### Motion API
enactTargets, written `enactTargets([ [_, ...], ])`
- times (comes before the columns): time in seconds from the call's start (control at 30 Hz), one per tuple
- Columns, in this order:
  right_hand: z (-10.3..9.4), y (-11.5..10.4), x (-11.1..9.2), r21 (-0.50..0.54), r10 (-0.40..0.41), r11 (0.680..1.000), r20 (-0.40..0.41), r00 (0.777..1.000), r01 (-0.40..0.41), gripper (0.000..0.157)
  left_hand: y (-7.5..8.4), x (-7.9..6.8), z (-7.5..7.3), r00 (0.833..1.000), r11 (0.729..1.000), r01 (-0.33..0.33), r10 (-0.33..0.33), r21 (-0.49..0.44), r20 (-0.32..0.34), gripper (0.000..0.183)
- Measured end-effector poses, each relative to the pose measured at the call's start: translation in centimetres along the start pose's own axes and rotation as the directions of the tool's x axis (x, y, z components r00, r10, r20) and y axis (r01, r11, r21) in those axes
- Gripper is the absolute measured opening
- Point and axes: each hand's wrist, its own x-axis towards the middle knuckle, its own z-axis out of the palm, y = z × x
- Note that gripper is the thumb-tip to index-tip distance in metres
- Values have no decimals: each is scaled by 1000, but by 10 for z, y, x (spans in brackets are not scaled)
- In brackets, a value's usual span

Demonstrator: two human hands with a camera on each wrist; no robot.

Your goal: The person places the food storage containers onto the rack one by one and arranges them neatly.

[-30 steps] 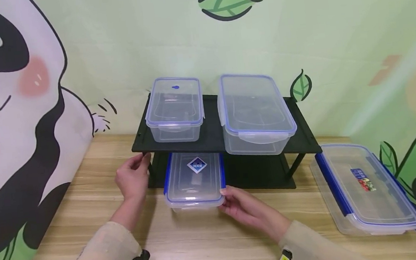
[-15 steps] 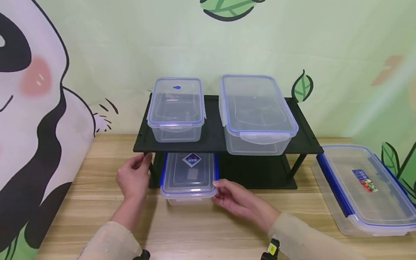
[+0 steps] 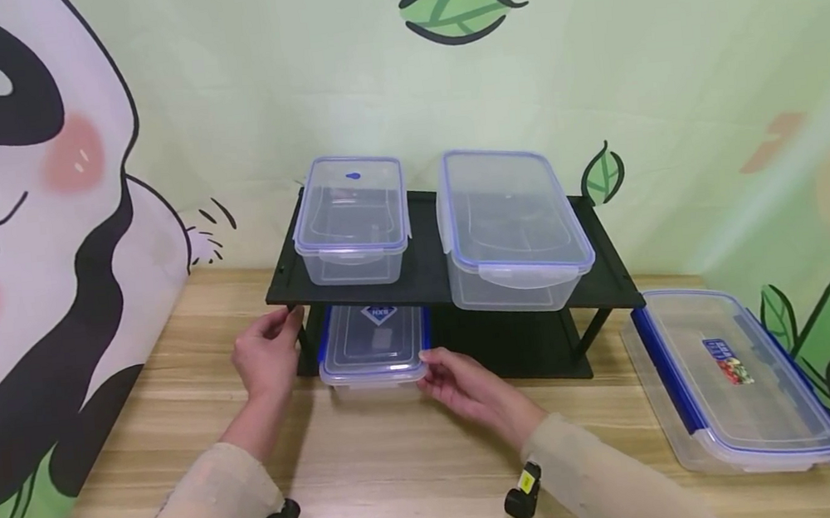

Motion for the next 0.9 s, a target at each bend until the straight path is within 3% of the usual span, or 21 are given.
enactTargets([
  [0.4,8,1,11,82,-68,994,-75,995,74,6,-1,0,0,1000,1000,-9,9,-1,-4,31],
  [0.9,9,2,15,76,-157,983,-136,978,168,10,-2,0,0,1000,1000,0,0,-1,-2,30],
])
